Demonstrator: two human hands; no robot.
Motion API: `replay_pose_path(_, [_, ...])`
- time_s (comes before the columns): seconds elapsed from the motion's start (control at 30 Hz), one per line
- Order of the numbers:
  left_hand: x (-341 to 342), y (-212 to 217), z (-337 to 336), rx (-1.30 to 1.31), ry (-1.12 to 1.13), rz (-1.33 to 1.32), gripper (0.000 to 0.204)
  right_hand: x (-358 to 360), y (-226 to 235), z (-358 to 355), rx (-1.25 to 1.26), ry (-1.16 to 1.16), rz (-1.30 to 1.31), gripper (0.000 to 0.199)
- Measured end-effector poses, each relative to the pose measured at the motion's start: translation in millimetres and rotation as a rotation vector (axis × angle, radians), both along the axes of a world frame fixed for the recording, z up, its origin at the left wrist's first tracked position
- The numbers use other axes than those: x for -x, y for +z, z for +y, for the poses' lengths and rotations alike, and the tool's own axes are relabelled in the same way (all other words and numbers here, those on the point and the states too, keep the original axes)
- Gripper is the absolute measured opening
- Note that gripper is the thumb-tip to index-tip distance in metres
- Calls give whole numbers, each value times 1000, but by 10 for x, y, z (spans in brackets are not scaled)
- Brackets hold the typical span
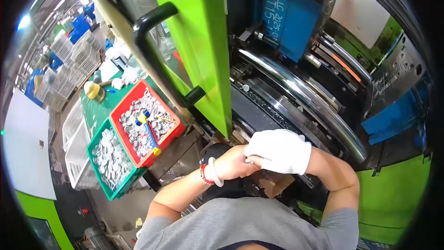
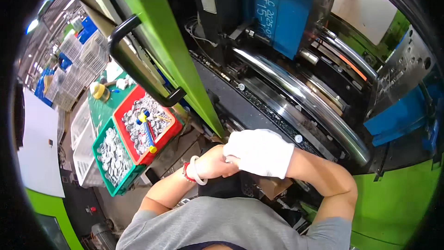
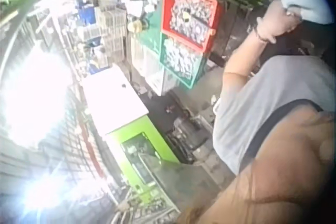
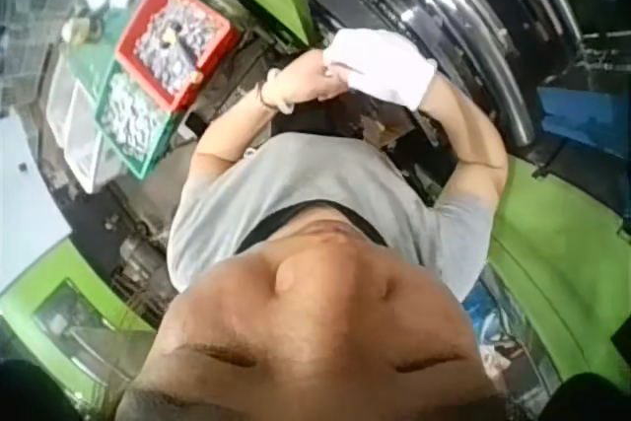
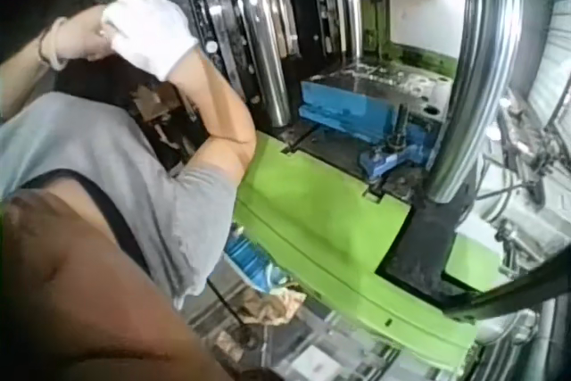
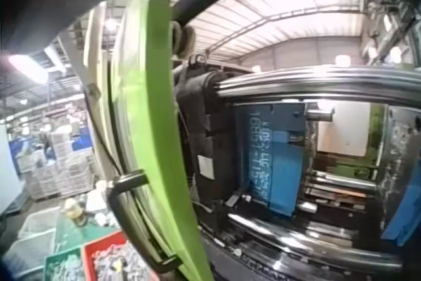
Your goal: Operate manufacturing machinery to retrieve parts, inspect them, and prepare them for packaging by labeling containers.
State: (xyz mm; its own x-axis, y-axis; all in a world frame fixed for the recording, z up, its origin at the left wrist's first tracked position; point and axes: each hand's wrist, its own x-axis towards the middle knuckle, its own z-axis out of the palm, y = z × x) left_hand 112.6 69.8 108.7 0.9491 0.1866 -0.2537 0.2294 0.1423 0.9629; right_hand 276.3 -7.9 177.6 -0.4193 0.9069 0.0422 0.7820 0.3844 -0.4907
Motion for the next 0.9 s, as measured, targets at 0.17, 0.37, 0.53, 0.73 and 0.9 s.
replay_pose_path(0.17, [65, 129, -42, 65, 162, -124, 49, 71, -109, -37, -141, -16, 184, 18])
replay_pose_path(0.37, [202, 150, -88, 243, 412, -263, 43, 98, -143, -3, -198, -470, 640, 17])
replay_pose_path(0.53, [158, 214, -97, 387, 529, -347, 18, 173, -164, -42, -277, -447, 624, 29])
replay_pose_path(0.73, [162, 229, 16, 624, 410, -403, 15, 59, -178, 1, 238, -269, 1191, 34])
replay_pose_path(0.9, [116, 159, 21, 681, 356, -333, 14, -48, -221, -18, 215, -162, 1127, 32])
